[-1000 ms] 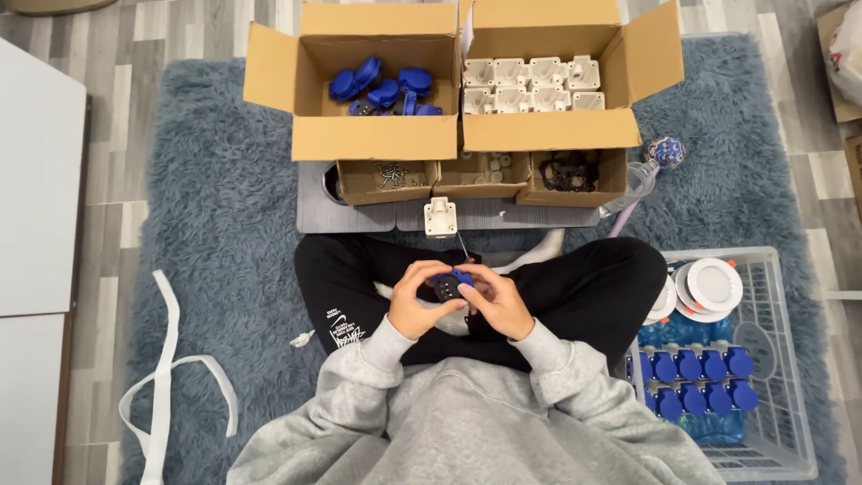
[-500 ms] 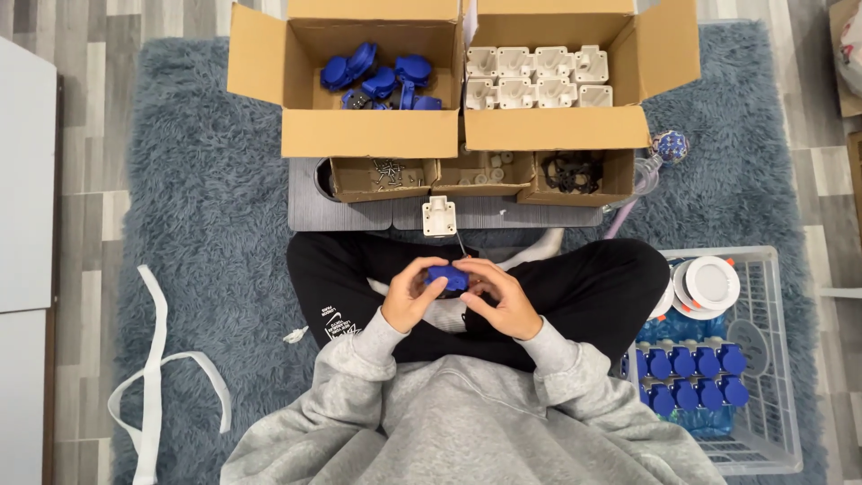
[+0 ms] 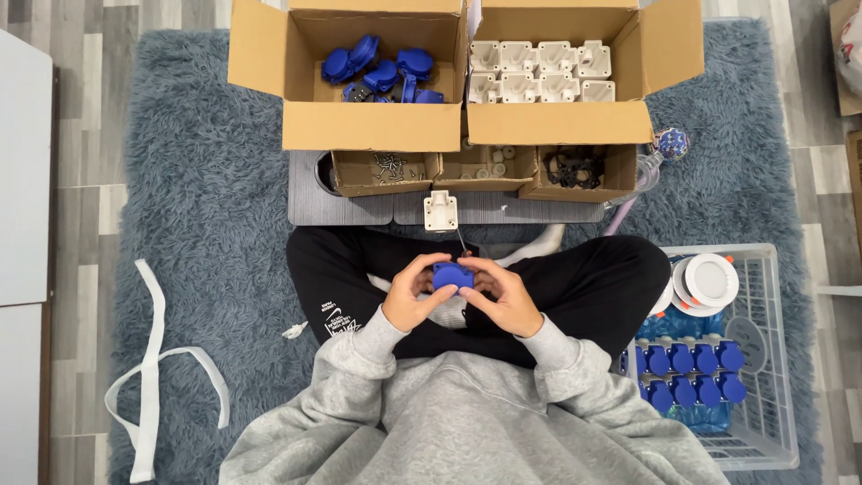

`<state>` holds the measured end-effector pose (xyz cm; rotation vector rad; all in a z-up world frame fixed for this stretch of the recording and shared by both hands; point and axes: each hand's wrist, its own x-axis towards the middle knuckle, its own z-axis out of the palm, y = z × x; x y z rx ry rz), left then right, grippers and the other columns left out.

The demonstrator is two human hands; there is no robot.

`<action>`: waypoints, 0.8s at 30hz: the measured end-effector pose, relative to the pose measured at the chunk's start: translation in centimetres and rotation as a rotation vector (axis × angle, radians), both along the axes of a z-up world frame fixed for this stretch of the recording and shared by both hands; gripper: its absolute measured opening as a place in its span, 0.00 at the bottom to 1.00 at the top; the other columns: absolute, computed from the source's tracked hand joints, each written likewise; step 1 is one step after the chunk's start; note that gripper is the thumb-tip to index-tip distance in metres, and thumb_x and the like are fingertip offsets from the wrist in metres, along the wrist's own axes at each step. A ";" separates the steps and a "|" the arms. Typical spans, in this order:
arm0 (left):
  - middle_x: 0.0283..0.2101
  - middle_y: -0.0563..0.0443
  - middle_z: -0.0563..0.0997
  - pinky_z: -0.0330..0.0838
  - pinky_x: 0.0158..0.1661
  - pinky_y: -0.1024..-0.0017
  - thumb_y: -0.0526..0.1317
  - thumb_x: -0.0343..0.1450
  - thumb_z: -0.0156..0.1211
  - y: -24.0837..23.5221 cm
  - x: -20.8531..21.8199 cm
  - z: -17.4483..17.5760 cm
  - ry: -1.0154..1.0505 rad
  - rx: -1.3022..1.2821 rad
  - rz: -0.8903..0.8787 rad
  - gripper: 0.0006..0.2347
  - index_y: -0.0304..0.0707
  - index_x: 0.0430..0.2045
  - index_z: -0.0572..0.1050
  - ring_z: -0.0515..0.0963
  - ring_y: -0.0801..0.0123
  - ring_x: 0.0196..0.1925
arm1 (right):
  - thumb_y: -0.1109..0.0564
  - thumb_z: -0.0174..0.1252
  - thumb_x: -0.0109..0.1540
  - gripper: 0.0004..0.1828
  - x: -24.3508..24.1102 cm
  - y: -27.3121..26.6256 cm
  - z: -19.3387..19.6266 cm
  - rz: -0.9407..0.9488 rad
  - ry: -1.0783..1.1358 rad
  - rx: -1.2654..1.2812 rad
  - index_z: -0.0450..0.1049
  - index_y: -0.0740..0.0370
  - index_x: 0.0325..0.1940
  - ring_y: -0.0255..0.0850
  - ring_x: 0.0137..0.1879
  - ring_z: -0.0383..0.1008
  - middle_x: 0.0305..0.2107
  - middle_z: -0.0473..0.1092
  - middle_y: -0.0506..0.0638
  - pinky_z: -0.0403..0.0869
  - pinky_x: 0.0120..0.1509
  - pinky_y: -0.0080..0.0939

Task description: Assembling and inspecting electrical hardware components using a screwdriver

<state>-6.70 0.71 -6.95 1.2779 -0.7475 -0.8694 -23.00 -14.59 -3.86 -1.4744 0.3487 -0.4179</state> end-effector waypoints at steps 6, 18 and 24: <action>0.56 0.46 0.81 0.84 0.44 0.75 0.34 0.71 0.76 -0.4 -0.1 1.4 -0.011 -0.008 0.001 0.20 0.35 0.59 0.81 0.85 0.73 0.43 | 0.69 0.67 0.64 0.27 0.0 0.2 -0.1 -0.030 -0.034 -0.026 0.75 0.73 0.69 0.43 0.43 0.84 0.49 0.76 0.63 0.86 0.47 0.44; 0.58 0.44 0.80 0.84 0.49 0.73 0.32 0.74 0.71 -0.4 -0.1 1.6 0.048 -0.046 0.031 0.18 0.32 0.59 0.80 0.84 0.71 0.48 | 0.65 0.67 0.66 0.26 0.4 -0.2 1.8 -0.028 -0.052 -0.099 0.76 0.68 0.69 0.46 0.55 0.81 0.64 0.72 0.62 0.82 0.54 0.47; 0.59 0.44 0.80 0.82 0.54 0.69 0.32 0.69 0.78 -0.5 0.5 1.6 -0.057 -0.120 0.029 0.20 0.33 0.57 0.82 0.84 0.67 0.53 | 0.65 0.57 0.72 0.24 -0.2 0.1 -0.3 0.003 -0.036 0.033 0.70 0.74 0.73 0.42 0.41 0.83 0.44 0.75 0.60 0.85 0.48 0.43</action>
